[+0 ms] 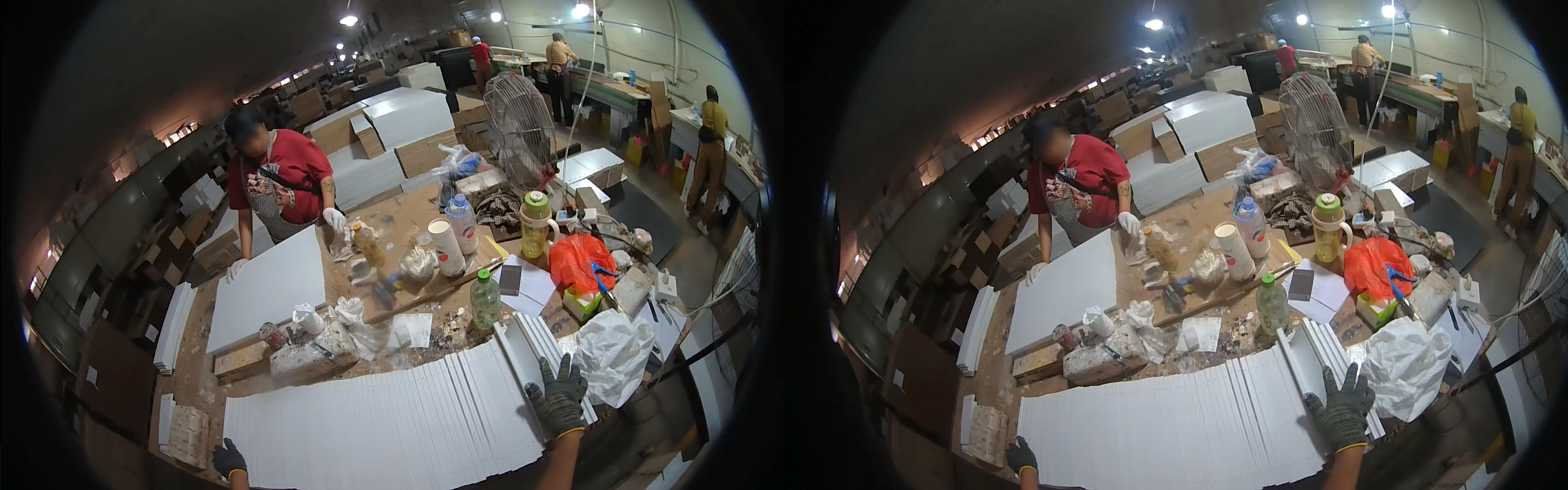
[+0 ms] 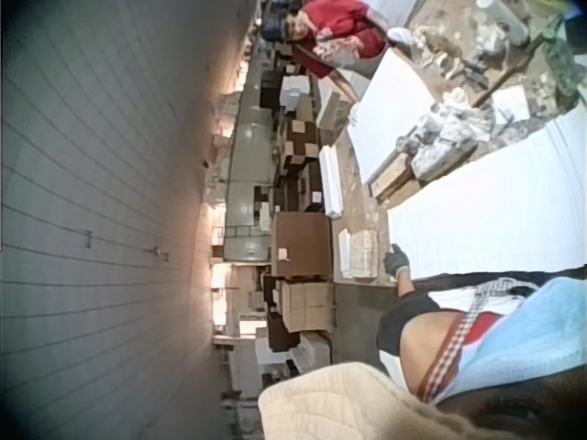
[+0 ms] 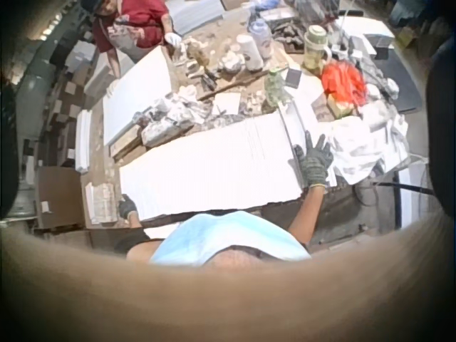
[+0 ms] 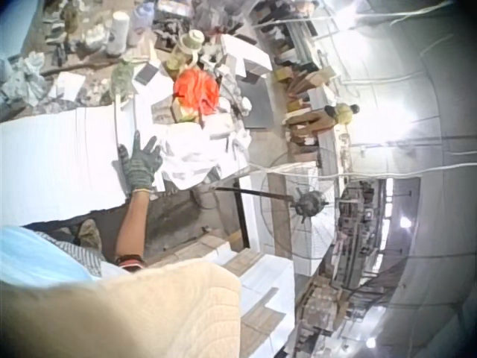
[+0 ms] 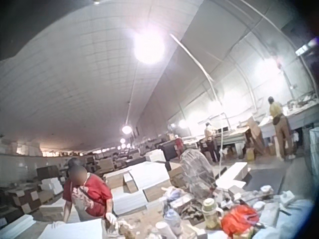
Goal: The person wipes white corrugated panels with a cloth and stacks them on a wooden workbench. The person handles the panels one at a time, aligning them into a neat pile while another worker cleans panels nearby.
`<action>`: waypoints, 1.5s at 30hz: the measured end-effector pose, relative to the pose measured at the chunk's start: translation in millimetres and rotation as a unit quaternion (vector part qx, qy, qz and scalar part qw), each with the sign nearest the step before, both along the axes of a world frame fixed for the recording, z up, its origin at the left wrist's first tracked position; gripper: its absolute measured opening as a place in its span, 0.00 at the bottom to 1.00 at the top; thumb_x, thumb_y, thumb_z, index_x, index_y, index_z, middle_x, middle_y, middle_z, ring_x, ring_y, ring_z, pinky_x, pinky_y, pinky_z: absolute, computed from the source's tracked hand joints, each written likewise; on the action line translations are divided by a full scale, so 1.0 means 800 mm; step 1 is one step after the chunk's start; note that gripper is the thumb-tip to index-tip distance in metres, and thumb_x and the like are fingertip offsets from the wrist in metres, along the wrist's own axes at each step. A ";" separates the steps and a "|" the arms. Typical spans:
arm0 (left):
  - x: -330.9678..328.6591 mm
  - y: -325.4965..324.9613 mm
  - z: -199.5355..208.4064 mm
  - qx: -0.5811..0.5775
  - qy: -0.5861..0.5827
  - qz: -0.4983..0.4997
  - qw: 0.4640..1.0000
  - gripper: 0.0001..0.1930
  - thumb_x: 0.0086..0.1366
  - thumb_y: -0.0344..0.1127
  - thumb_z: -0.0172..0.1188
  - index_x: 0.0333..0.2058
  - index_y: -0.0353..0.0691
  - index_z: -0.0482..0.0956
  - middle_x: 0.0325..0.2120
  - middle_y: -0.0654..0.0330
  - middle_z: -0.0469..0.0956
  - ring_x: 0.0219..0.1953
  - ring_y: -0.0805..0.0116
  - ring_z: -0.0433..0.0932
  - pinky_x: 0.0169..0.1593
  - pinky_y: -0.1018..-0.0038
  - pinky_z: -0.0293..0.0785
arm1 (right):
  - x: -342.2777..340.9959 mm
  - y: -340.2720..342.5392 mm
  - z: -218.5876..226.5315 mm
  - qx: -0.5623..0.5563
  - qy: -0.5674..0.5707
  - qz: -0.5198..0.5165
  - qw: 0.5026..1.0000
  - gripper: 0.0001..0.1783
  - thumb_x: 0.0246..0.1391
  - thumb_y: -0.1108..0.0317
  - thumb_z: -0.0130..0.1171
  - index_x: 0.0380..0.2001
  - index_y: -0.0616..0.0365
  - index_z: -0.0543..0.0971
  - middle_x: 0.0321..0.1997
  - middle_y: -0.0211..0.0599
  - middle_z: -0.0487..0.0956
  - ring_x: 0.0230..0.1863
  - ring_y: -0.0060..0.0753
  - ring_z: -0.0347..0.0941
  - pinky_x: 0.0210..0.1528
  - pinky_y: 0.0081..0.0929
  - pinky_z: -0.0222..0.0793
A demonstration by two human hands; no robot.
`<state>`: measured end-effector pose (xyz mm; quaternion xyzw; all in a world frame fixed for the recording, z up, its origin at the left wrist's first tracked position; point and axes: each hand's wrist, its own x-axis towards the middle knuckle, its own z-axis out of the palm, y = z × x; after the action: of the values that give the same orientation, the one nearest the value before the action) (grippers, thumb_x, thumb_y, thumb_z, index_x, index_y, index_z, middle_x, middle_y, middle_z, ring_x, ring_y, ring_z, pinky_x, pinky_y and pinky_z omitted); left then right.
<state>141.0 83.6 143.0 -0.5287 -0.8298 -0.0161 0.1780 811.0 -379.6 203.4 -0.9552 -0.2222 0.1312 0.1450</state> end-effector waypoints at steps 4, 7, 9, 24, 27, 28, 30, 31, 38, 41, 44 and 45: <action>0.009 -0.007 -0.004 0.004 0.015 0.004 1.000 0.41 0.76 0.66 0.38 0.58 0.30 0.78 0.53 0.38 0.81 0.52 0.44 0.83 0.55 0.54 0.79 | 0.007 -0.013 -0.005 -0.003 0.031 0.028 0.999 0.63 0.46 0.19 0.59 0.78 0.42 0.58 0.81 0.67 0.44 0.79 0.75 0.41 0.75 0.72 0.38; 0.001 -0.001 -0.016 -0.020 -0.017 -0.002 1.000 0.44 0.75 0.69 0.34 0.60 0.29 0.76 0.54 0.37 0.80 0.53 0.43 0.82 0.57 0.54 0.77 | 0.005 -0.009 -0.015 0.001 0.013 0.015 1.000 0.58 0.52 0.19 0.51 0.78 0.41 0.57 0.82 0.63 0.43 0.80 0.72 0.43 0.75 0.72 0.34; -0.002 0.005 -0.020 -0.023 -0.048 -0.033 0.998 0.47 0.74 0.72 0.32 0.62 0.28 0.74 0.56 0.36 0.79 0.55 0.42 0.81 0.59 0.53 0.76 | 0.002 -0.003 -0.019 -0.025 -0.024 -0.001 0.999 0.55 0.54 0.21 0.51 0.77 0.40 0.60 0.82 0.59 0.50 0.79 0.69 0.48 0.74 0.72 0.37; 0.006 -0.009 0.000 -0.038 -0.081 -0.229 0.969 0.40 0.75 0.68 0.42 0.70 0.38 0.63 0.65 0.40 0.69 0.59 0.40 0.77 0.58 0.51 0.76 | -0.215 0.090 -0.018 -0.068 -0.172 -0.010 0.983 0.42 0.64 0.34 0.51 0.74 0.43 0.66 0.80 0.50 0.58 0.81 0.57 0.48 0.78 0.65 0.35; 0.008 -0.010 0.012 -0.094 -0.037 -0.270 0.958 0.40 0.74 0.68 0.43 0.72 0.44 0.60 0.70 0.40 0.61 0.64 0.44 0.73 0.58 0.45 0.76 | -0.209 0.086 -0.031 -0.054 -0.195 -0.008 0.979 0.38 0.64 0.37 0.52 0.70 0.44 0.70 0.77 0.48 0.64 0.79 0.55 0.53 0.77 0.64 0.41; 0.004 -0.007 0.017 -0.134 -0.023 -0.276 0.952 0.40 0.74 0.68 0.44 0.73 0.45 0.59 0.71 0.41 0.59 0.65 0.45 0.71 0.59 0.45 0.76 | -0.215 0.089 -0.034 -0.043 -0.226 -0.017 0.973 0.34 0.64 0.39 0.53 0.65 0.46 0.75 0.74 0.46 0.68 0.77 0.53 0.58 0.75 0.66 0.43; -0.007 -0.006 0.028 -0.155 -0.060 -0.315 0.935 0.42 0.72 0.68 0.49 0.73 0.44 0.59 0.73 0.41 0.55 0.68 0.44 0.68 0.62 0.43 0.73 | -0.245 0.094 -0.038 0.053 -0.307 -0.101 0.945 0.25 0.61 0.52 0.63 0.58 0.49 0.81 0.67 0.46 0.76 0.71 0.54 0.66 0.73 0.57 0.55; -0.014 -0.003 0.035 -0.179 -0.064 -0.341 0.921 0.43 0.71 0.68 0.50 0.72 0.43 0.59 0.73 0.40 0.55 0.68 0.43 0.67 0.63 0.42 0.72 | -0.265 0.096 -0.036 0.158 -0.351 -0.162 0.908 0.22 0.59 0.60 0.67 0.56 0.51 0.82 0.62 0.46 0.80 0.68 0.53 0.70 0.71 0.51 0.61; -0.070 0.026 0.058 -0.157 -0.134 -0.487 0.848 0.48 0.66 0.69 0.58 0.70 0.34 0.62 0.71 0.29 0.52 0.69 0.32 0.63 0.65 0.45 0.69 | -0.581 0.126 -0.091 0.352 -0.288 -0.224 0.862 0.16 0.70 0.69 0.55 0.56 0.66 0.79 0.60 0.47 0.78 0.63 0.47 0.72 0.63 0.41 0.72; -0.077 0.033 0.045 -0.122 -0.226 -0.544 0.799 0.44 0.66 0.62 0.63 0.68 0.33 0.63 0.72 0.27 0.47 0.72 0.28 0.55 0.70 0.42 0.60 | -0.718 0.119 -0.139 0.341 -0.153 -0.274 0.886 0.13 0.71 0.67 0.55 0.50 0.65 0.81 0.50 0.43 0.82 0.52 0.41 0.78 0.57 0.36 0.73; -0.086 0.039 0.031 -0.114 -0.274 -0.568 0.767 0.41 0.67 0.61 0.62 0.67 0.36 0.64 0.73 0.27 0.47 0.73 0.25 0.51 0.72 0.41 0.56 | -0.831 0.105 -0.169 0.337 -0.013 -0.358 0.871 0.13 0.72 0.64 0.54 0.47 0.63 0.82 0.41 0.41 0.84 0.45 0.39 0.80 0.50 0.36 0.75; -0.087 0.041 0.028 -0.111 -0.293 -0.570 0.759 0.40 0.68 0.61 0.62 0.67 0.37 0.64 0.73 0.28 0.47 0.73 0.25 0.50 0.72 0.41 0.56 | -0.856 0.105 -0.174 0.309 0.034 -0.430 0.847 0.14 0.72 0.63 0.54 0.45 0.62 0.82 0.39 0.42 0.84 0.43 0.40 0.80 0.47 0.37 0.75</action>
<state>71.0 116.3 165.2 -0.8897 -0.3825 -0.1764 -0.1761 126.1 -295.6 64.3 -0.8558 0.1869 0.0126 0.4822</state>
